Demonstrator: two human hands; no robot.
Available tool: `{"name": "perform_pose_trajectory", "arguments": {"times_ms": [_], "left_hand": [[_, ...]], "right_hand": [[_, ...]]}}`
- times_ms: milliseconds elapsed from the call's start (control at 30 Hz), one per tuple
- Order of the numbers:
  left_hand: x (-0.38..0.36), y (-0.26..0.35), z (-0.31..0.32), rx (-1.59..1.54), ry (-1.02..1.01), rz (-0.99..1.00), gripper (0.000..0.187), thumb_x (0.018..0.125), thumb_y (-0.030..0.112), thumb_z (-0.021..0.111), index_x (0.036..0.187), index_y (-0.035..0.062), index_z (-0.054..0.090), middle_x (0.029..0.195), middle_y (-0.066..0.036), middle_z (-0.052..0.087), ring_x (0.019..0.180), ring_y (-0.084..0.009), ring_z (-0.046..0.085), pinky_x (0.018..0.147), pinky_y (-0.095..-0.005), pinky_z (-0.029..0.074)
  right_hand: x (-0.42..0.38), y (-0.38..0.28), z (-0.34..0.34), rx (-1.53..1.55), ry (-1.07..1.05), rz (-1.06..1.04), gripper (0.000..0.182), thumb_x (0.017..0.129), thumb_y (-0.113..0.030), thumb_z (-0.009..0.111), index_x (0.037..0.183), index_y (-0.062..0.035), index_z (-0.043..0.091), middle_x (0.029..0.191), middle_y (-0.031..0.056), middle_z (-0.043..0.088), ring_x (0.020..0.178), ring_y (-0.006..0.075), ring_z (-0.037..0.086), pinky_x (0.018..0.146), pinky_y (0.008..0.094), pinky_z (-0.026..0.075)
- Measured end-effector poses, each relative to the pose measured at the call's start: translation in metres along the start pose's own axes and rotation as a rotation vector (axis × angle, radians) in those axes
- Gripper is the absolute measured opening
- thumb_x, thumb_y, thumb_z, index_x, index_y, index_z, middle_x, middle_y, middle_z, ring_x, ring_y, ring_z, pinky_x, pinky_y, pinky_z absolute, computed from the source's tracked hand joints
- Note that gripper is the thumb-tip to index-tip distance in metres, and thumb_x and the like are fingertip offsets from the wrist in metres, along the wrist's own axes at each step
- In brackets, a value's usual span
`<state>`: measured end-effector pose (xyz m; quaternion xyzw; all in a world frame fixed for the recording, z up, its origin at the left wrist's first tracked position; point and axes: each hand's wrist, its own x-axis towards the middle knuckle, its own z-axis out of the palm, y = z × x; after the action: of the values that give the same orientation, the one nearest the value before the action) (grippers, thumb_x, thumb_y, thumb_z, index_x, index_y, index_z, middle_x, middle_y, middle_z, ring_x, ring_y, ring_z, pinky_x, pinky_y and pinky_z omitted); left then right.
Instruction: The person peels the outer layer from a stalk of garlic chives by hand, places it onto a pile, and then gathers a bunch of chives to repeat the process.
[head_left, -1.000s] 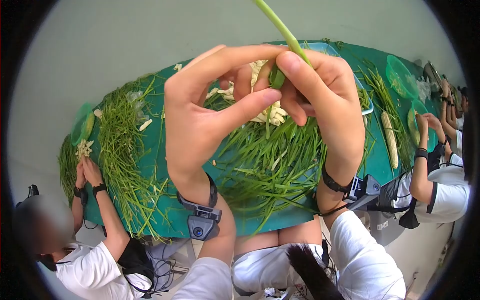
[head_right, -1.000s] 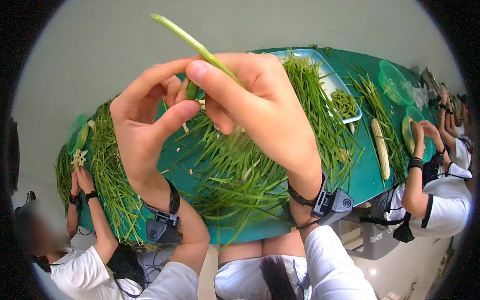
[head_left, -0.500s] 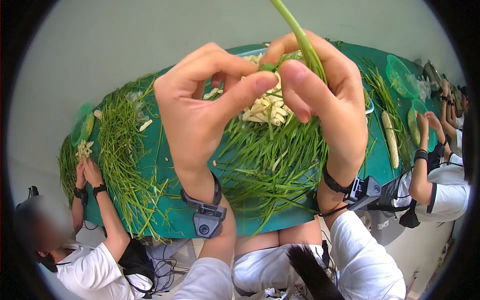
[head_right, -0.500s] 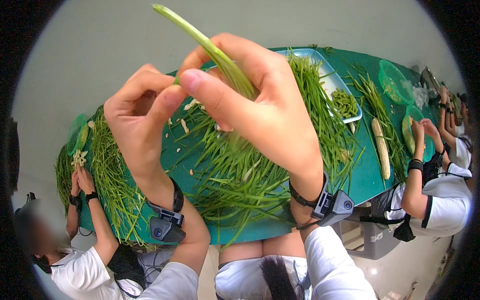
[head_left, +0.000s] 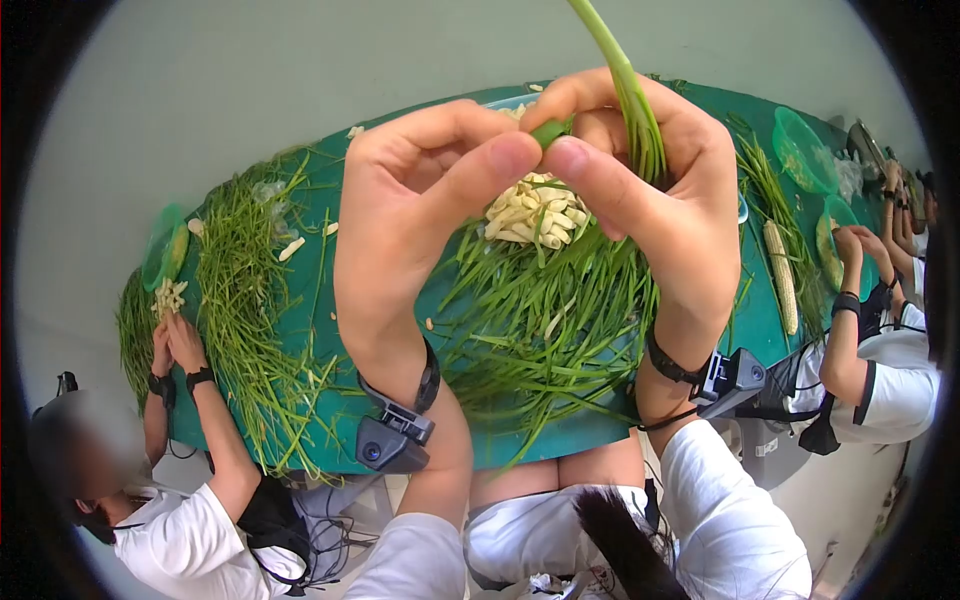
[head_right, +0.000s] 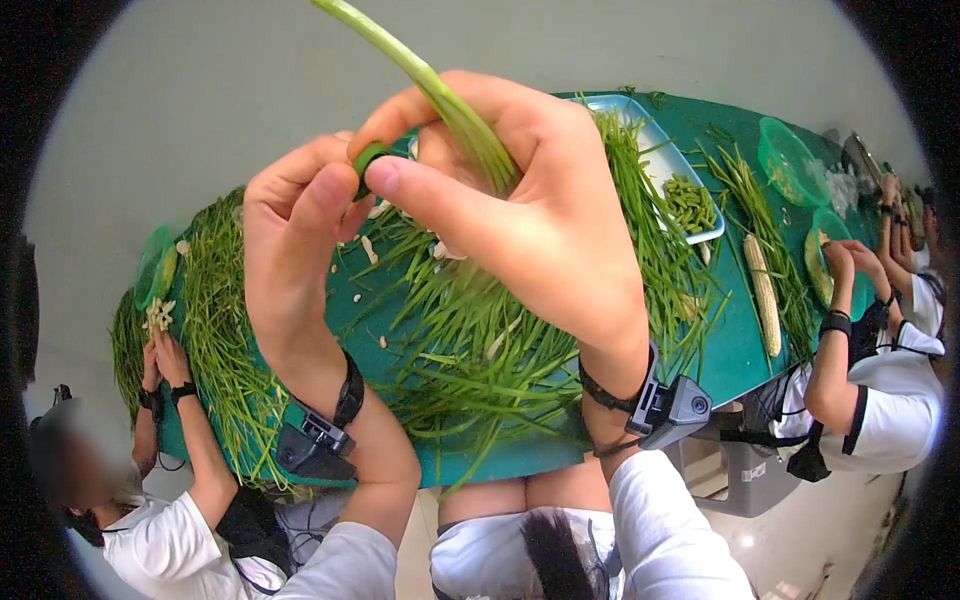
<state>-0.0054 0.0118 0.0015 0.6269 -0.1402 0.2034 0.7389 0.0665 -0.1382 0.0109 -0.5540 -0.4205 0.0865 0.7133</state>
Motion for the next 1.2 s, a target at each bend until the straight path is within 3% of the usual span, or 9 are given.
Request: {"name": "perform_pose_trajectory", "arguments": {"times_ms": [233,400,667,1200], "left_hand": [[-0.003,0.007,-0.001,0.049,0.01,-0.076,0.019,0.084,0.012,0.065,0.093,-0.0039,0.064,0.081,-0.003,0.064,0.073,-0.0053,0.056,0.064,-0.0182,0.043],[-0.001,0.005,-0.007,0.117,-0.013,-0.044,0.019,0.084,0.013,0.065,0.092,-0.0041,0.064,0.081,-0.003,0.064,0.074,-0.0055,0.057,0.065,-0.0182,0.043],[-0.002,0.002,-0.008,0.202,-0.003,-0.068,0.016,0.085,0.015,0.063,0.088,-0.0002,0.066,0.075,0.001,0.062,0.061,-0.0004,0.042,0.053,-0.0173,0.03],[-0.002,0.006,-0.011,0.173,-0.153,-0.012,0.016,0.087,0.014,0.059,0.09,-0.0008,0.063,0.079,-0.002,0.062,0.063,-0.0035,0.044,0.055,-0.0184,0.033]], "right_hand": [[0.0,0.0,0.0,0.039,0.009,0.013,0.022,0.079,-0.011,0.063,0.095,0.0047,0.06,0.055,-0.007,0.045,0.045,-0.0006,0.036,0.043,0.0156,0.023],[0.001,0.002,-0.002,-0.092,0.019,0.032,0.021,0.079,-0.011,0.064,0.094,0.0034,0.061,0.056,-0.0066,0.046,0.046,-0.0004,0.037,0.042,0.0155,0.024],[0.002,0.002,-0.006,-0.102,-0.012,0.024,0.021,0.078,-0.012,0.065,0.092,0.0031,0.06,0.056,-0.0069,0.045,0.047,-0.0006,0.037,0.043,0.0156,0.024],[-0.001,-0.001,-0.001,-0.008,0.035,0.003,0.023,0.081,-0.015,0.061,0.094,0.004,0.059,0.058,-0.0071,0.047,0.047,-0.0015,0.034,0.044,0.0153,0.021]]}}
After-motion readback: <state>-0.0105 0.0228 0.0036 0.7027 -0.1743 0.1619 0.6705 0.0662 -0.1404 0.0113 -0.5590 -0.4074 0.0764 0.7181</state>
